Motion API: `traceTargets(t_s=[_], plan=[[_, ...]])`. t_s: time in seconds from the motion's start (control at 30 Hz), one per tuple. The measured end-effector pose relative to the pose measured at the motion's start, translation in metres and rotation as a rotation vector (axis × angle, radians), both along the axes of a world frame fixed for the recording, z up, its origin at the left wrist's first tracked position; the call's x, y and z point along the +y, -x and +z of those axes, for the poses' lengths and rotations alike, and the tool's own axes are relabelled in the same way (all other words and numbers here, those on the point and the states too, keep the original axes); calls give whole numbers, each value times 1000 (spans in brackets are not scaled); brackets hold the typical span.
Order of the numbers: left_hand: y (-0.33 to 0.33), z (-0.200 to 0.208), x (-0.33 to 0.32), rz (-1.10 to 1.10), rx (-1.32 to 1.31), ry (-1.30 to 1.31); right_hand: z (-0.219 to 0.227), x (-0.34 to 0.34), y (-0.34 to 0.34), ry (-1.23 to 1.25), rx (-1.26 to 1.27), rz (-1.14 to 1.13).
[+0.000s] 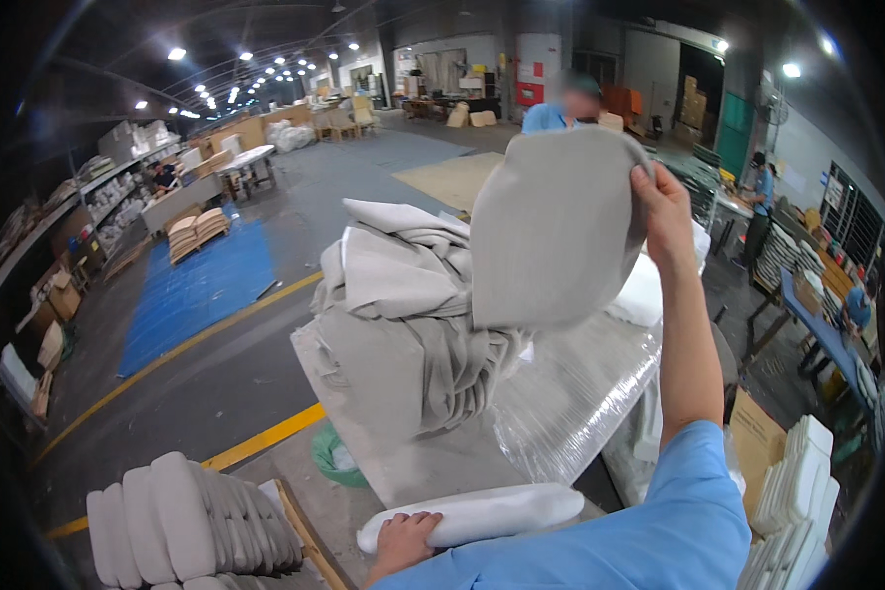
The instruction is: The person inserts white foam cushions into gray fabric covers at a worktable, then places the finished cushions onto a nearby stack. The person repeats this process for multiple cushions throughout the clip.
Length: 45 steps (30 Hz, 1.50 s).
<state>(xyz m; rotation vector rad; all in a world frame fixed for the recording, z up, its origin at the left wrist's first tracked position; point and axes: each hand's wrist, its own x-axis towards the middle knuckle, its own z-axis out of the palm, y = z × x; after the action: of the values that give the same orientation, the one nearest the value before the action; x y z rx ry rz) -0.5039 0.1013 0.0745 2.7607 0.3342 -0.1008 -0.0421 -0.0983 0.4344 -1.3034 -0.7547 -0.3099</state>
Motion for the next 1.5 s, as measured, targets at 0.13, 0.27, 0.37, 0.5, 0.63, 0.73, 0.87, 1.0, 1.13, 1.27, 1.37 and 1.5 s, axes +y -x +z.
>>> traceTargets(t_s=[0.13, 0.27, 0.37, 0.5, 0.63, 0.73, 0.87, 1.0, 1.13, 1.27, 1.37, 1.5], plan=[[3, 2, 0, -24, -21, -26, -33, -26, 26, -17, 84, 98], [-6, -6, -5, -61, -75, 11, -85, -55, 18, 41, 48, -26], [8, 0, 4, -20, -104, 18, -108, -25, 43, 589, 36, 119], [9, 4, 3, -6, -85, 54, -107, -34, 65, 405, 65, 326], [9, 4, 8, -2, -45, 57, -112, -40, 65, 544, 53, 360], [6, 8, 18, -32, 58, 138, -125, -42, 67, 597, 56, 410], [-7, 22, 36, -68, 87, 427, -135, -32, 82, 579, 33, 514], [-57, 43, 24, 12, -327, 848, -150, -13, 90, 559, -14, 594], [-92, 50, 19, 105, -289, 1564, -154, 1, 90, 547, -50, 586], [-90, 52, 30, 106, -342, 1894, -163, -4, 78, 415, 13, 605], [-94, 72, 18, 125, -328, 1992, -172, -7, 74, 296, 186, 616], [-102, 82, -8, 118, -374, 1963, -192, -8, 73, 287, 168, 492]])
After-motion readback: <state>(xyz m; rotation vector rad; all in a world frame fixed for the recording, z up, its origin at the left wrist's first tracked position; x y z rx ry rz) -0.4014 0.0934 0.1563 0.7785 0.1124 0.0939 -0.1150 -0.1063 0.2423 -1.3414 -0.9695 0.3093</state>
